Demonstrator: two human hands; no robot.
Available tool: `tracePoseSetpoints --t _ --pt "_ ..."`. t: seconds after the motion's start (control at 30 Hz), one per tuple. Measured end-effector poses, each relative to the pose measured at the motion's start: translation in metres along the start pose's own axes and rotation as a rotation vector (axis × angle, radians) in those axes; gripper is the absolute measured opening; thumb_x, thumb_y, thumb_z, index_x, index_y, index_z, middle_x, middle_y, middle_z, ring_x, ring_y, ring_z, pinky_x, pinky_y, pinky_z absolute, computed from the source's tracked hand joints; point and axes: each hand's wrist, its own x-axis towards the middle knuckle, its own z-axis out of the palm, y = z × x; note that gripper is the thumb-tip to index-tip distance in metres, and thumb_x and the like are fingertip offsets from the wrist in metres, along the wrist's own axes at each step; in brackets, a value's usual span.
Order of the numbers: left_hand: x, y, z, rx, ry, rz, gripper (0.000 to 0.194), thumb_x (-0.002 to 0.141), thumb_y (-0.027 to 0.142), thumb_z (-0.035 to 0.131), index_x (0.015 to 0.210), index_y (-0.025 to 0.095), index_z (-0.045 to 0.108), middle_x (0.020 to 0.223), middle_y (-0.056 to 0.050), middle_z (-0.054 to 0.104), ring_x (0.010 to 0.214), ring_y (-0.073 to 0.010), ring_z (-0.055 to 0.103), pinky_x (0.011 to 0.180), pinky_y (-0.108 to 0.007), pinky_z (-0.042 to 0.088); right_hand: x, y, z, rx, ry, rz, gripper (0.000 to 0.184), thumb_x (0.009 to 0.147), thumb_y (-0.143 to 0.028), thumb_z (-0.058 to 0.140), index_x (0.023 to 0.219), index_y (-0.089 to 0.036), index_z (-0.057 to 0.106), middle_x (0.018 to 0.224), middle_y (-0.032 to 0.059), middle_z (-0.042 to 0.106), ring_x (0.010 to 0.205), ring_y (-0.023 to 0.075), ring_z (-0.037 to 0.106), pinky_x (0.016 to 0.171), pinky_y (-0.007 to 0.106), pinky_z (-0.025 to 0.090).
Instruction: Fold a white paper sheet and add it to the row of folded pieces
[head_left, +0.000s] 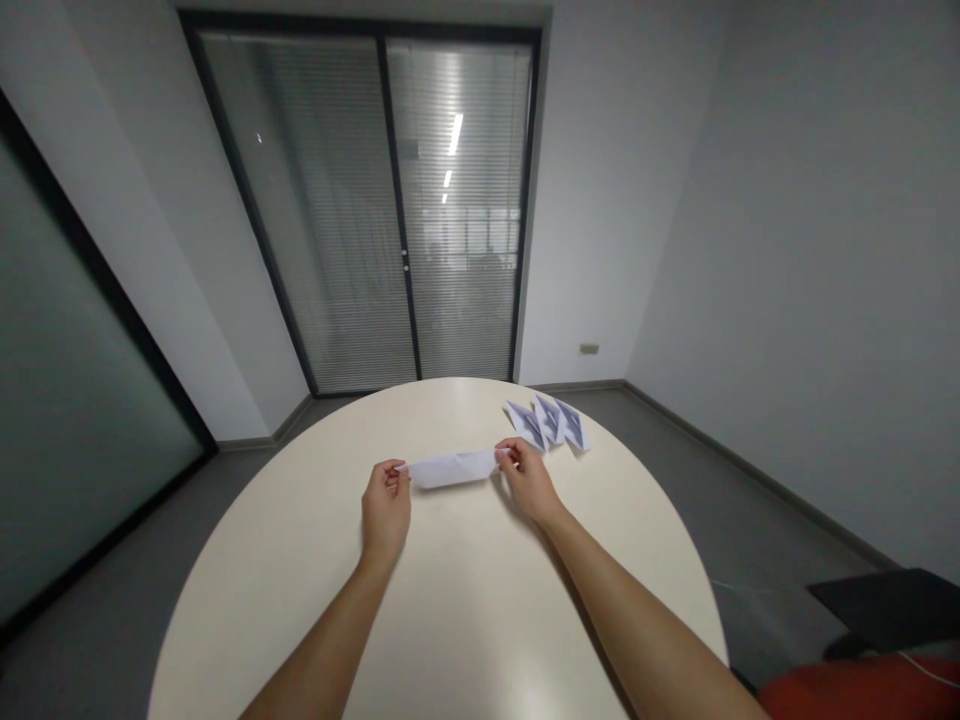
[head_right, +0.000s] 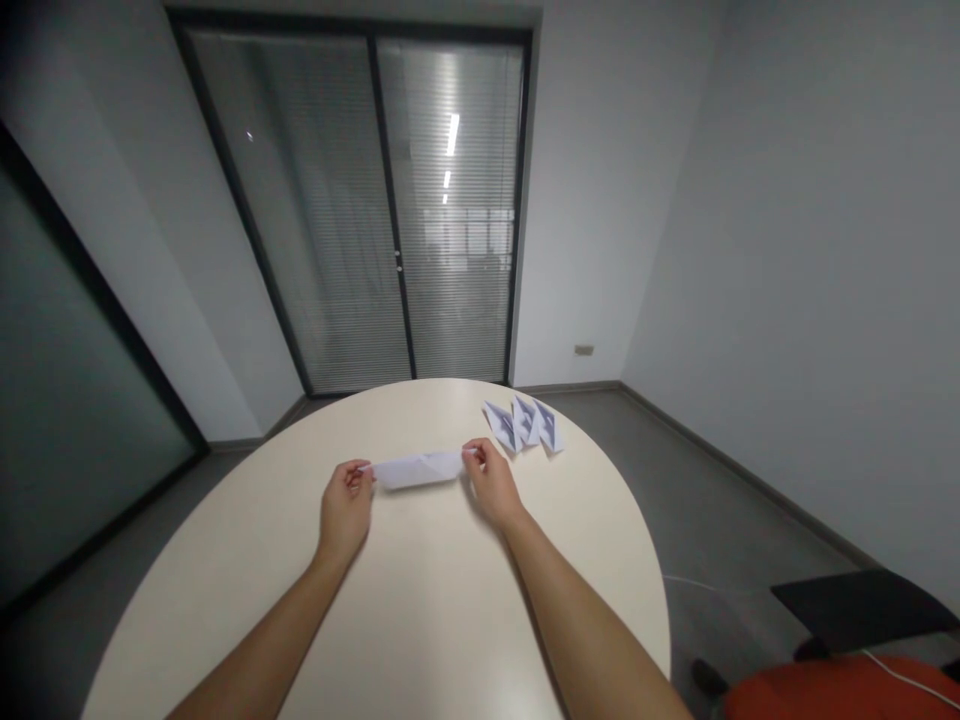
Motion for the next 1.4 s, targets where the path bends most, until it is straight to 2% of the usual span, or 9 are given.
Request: tracePoseSetpoints --t 0.17,0.3,0.4,0.53,0.67,0.83,0.97,1.17,1.4 --pt "-0.003 0.001 -0.005 0.346 -0.044 0.032 0.019 0.087 0.028 0.056 0.103 0.022 0.063 0.092 -0.007 0.071 0.088 -0.0245 0.07 0.083 -0.039 0.056 -0.002 0.004 -0.001 -0.097 -0.076 0.069 0.023 0.088 -0.036 0.055 0.098 -0.018 0.065 0.072 -0.0005 0.06 0.066 0.0172 0.055 0.063 0.028 0.042" --pt "-0.01 0.014 -0.006 0.564 -0.143 0.335 0.029 0.085 0.018 0.055 0.111 0.021 0.067 0.128 -0.013 0.065 0.121 -0.0307 0.06 0.108 -0.05 0.044 -0.005 0.001 -0.001 -0.205 -0.122 0.115 0.018 0.085 -0.029 0.056 0.094 -0.019 0.067 0.072 0.0 0.063 0.066 0.0172 0.058 0.064 0.028 0.042" --pt "-0.019 0.022 -0.002 0.568 -0.322 0.48 0.037 0.091 0.016 0.049 0.124 0.021 0.065 0.15 -0.012 0.052 0.138 -0.0282 0.048 0.117 -0.048 0.037 -0.006 -0.002 0.0 -0.295 -0.119 0.131 0.015 0.084 -0.025 0.057 0.092 -0.02 0.069 0.072 0.0007 0.066 0.066 0.0174 0.06 0.064 0.027 0.043" --pt "-0.031 0.024 0.003 0.617 -0.628 0.453 0.046 0.097 0.03 0.05 0.142 0.022 0.055 0.162 -0.01 0.038 0.15 -0.0314 0.033 0.121 -0.055 0.028 -0.003 -0.007 -0.002 -0.411 -0.107 0.154 0.014 0.085 -0.023 0.058 0.091 -0.02 0.07 0.076 0.003 0.07 0.069 0.0187 0.063 0.067 0.029 0.046" --pt "-0.036 0.02 0.002 0.648 -0.759 0.399 0.051 0.102 0.043 0.042 0.149 0.025 0.049 0.16 -0.01 0.04 0.151 -0.0325 0.031 0.122 -0.058 0.024 -0.003 -0.018 -0.002 -0.485 -0.113 -0.034 0.021 0.089 -0.019 0.057 0.101 -0.018 0.074 0.115 0.0129 0.072 0.109 0.0264 0.064 0.097 0.042 0.047" --pt "-0.037 0.018 0.0 0.641 -0.754 0.424 0.054 0.1 0.046 0.045 0.15 0.027 0.047 0.159 -0.01 0.042 0.151 -0.033 0.031 0.121 -0.059 0.025 -0.018 -0.033 0.009 -0.415 -0.474 -0.304 0.038 0.101 -0.027 0.046 0.135 -0.026 0.064 0.145 0.0101 0.059 0.143 0.0282 0.043 0.118 0.055 0.031" --pt "-0.037 0.018 0.002 0.711 -0.745 0.369 0.055 0.101 0.044 0.041 0.152 0.023 0.045 0.16 -0.012 0.039 0.151 -0.0338 0.03 0.121 -0.058 0.025 -0.029 -0.031 0.014 -0.445 -0.658 -0.208 0.05 0.104 -0.036 0.041 0.153 -0.024 0.044 0.157 0.0131 0.045 0.148 0.0335 0.035 0.118 0.063 0.026" --pt "-0.03 0.013 0.002 0.826 -0.597 0.289 0.051 0.1 0.038 0.04 0.143 0.014 0.055 0.155 -0.019 0.045 0.147 -0.0373 0.038 0.117 -0.06 0.028 -0.023 -0.025 0.003 -0.553 -0.576 -0.149 0.043 0.103 -0.035 0.041 0.142 -0.026 0.057 0.151 0.0118 0.052 0.143 0.0344 0.043 0.116 0.065 0.028" --pt "-0.017 0.012 -0.004 0.727 -0.472 0.358 0.038 0.092 0.026 0.057 0.128 0.016 0.064 0.125 -0.015 0.067 0.119 -0.0292 0.06 0.108 -0.048 0.042 -0.016 -0.031 -0.004 -0.583 -0.428 -0.172 0.036 0.093 -0.023 0.055 0.126 -0.017 0.068 0.12 0.014 0.071 0.114 0.0268 0.062 0.102 0.04 0.044"
